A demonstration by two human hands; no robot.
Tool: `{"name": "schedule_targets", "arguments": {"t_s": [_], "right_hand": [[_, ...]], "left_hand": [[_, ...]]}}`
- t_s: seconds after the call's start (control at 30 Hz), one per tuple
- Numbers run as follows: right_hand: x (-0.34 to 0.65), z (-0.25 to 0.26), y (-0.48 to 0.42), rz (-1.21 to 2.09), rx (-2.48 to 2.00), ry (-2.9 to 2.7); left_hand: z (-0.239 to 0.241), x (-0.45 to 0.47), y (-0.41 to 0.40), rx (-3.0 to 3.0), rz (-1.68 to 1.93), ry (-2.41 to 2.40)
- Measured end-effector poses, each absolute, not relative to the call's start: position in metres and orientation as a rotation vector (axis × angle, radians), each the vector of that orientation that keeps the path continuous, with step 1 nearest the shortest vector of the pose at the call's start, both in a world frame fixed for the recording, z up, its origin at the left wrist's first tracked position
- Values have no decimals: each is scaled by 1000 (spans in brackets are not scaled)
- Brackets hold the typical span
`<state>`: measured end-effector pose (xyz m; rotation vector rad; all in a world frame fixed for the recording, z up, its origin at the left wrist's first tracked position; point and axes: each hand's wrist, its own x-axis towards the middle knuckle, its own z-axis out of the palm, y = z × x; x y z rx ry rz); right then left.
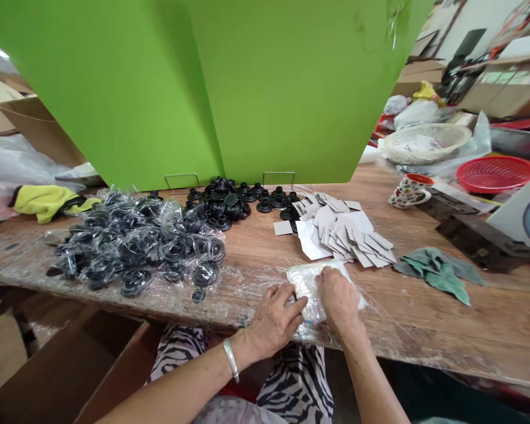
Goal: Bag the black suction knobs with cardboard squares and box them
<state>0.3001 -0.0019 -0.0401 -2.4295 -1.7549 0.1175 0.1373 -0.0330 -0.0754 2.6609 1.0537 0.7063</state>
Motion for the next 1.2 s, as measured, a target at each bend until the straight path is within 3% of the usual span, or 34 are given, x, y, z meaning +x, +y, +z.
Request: {"name": "schedule_targets", "arguments": {"t_s": [0.13,0.33,0.47,0.7,0.93,1.1,1.2], "right_hand": [[290,-33,-3,47,-2297,-1594],[232,-14,-32,11,-1455,-1633],[211,-22,-41,-21,-1489,-1603],[172,-42,-68,619,-1115,-1846],[214,-42,-64,1003,-1428,-1226],[213,-52,-58,1569,-1206,-1056],[208,-51,-59,1654,-1188,-929]], "left_hand": [[-82,140,-31,2588,752,1026],[-75,125,-15,1866,913,846],[-62,96,-18,1235,1058,925],[-47,61,-34,606,1088,833],[-42,44,-36,518,978,964],[-36,48,-43,570,874,858],[-33,47,-41,596,841,891]]}}
